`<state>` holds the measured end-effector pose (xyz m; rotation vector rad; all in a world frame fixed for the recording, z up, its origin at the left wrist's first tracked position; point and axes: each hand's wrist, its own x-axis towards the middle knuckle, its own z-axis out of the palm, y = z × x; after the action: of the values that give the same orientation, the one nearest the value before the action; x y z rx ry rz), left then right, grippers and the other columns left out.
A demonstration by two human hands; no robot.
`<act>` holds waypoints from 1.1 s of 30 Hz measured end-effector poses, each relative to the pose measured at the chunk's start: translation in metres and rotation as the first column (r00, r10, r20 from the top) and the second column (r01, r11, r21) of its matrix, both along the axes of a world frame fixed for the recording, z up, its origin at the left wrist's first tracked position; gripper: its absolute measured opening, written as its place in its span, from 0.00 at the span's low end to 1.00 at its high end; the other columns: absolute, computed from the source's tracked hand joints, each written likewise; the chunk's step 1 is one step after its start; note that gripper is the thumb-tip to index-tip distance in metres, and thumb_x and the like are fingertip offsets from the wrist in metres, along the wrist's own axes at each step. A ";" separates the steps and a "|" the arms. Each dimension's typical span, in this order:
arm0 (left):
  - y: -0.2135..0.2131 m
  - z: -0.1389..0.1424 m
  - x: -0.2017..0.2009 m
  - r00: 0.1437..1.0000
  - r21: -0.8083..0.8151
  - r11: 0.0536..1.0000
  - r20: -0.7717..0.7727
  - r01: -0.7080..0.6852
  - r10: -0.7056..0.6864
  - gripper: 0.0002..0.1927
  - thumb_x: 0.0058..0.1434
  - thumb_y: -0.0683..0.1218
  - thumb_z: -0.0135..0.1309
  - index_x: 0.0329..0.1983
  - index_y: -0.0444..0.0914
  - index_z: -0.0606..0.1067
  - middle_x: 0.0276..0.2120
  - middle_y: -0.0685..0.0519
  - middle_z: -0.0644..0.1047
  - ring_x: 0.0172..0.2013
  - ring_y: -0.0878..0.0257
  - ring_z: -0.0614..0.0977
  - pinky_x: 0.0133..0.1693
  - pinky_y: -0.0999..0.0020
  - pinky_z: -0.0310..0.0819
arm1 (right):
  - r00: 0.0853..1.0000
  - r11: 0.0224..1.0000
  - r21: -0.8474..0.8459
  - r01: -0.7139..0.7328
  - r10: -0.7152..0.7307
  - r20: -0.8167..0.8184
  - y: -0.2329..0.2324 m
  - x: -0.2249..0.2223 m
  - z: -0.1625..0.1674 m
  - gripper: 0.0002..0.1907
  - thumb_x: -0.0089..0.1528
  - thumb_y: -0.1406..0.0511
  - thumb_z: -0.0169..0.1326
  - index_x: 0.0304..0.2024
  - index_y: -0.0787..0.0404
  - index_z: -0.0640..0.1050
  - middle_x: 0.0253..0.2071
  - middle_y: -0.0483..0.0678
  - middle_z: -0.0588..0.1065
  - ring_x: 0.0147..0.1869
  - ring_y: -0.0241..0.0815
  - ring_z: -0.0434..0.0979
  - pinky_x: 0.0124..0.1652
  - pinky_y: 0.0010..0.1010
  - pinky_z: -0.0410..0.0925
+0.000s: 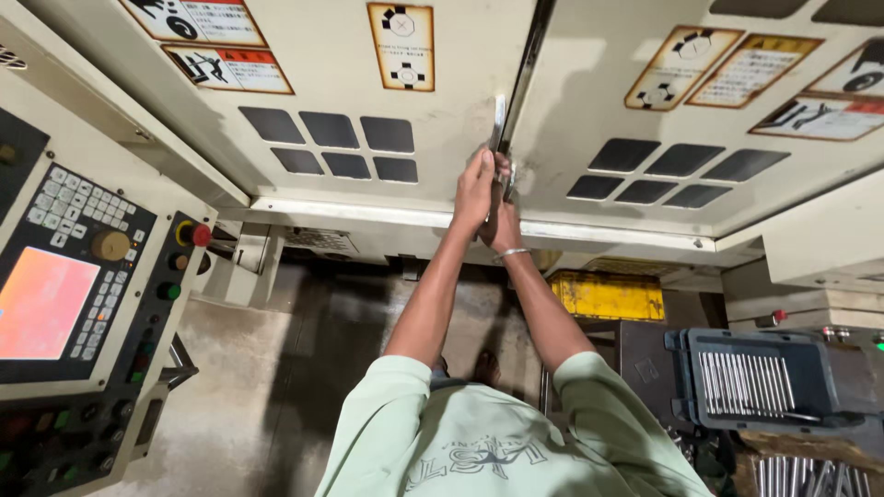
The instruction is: The person picks up metal rods from a tray, wipes them with a cloth, and places them into a machine. The person then closes the machine door and operates the control panel.
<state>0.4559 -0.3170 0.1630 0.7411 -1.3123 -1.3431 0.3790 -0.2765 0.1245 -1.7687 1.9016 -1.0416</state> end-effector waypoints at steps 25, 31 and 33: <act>0.005 -0.005 0.001 0.994 -0.064 0.996 0.089 -0.061 0.067 0.26 0.76 0.61 0.36 0.44 0.35 0.75 0.35 0.53 0.79 0.41 0.65 0.79 0.48 0.68 0.72 | 0.981 0.994 0.001 -0.111 0.110 -0.161 0.005 0.004 -0.005 0.24 0.61 0.58 0.56 0.59 0.57 0.73 0.49 0.60 0.80 0.55 0.65 0.79 0.53 0.51 0.70; -0.002 -0.015 -0.002 0.999 -0.082 0.997 -0.053 -0.017 0.013 0.27 0.77 0.61 0.38 0.46 0.33 0.74 0.38 0.51 0.78 0.42 0.65 0.78 0.50 0.67 0.72 | 0.996 0.988 -0.129 -0.087 0.090 0.012 0.000 0.005 -0.010 0.26 0.61 0.59 0.56 0.60 0.64 0.72 0.50 0.65 0.77 0.54 0.68 0.76 0.50 0.52 0.68; -0.005 -0.015 -0.002 0.999 -0.084 0.996 -0.039 -0.008 0.004 0.27 0.77 0.61 0.38 0.46 0.33 0.74 0.38 0.51 0.78 0.42 0.65 0.79 0.50 0.67 0.73 | 0.992 0.964 -0.233 -0.125 0.125 -0.014 -0.002 0.005 -0.010 0.27 0.62 0.60 0.56 0.61 0.65 0.71 0.52 0.66 0.76 0.55 0.69 0.75 0.51 0.53 0.68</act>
<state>0.4543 -0.3220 0.1477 0.6575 -1.3261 -1.2837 0.3838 -0.2790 0.1143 -1.9860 1.6992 -1.2618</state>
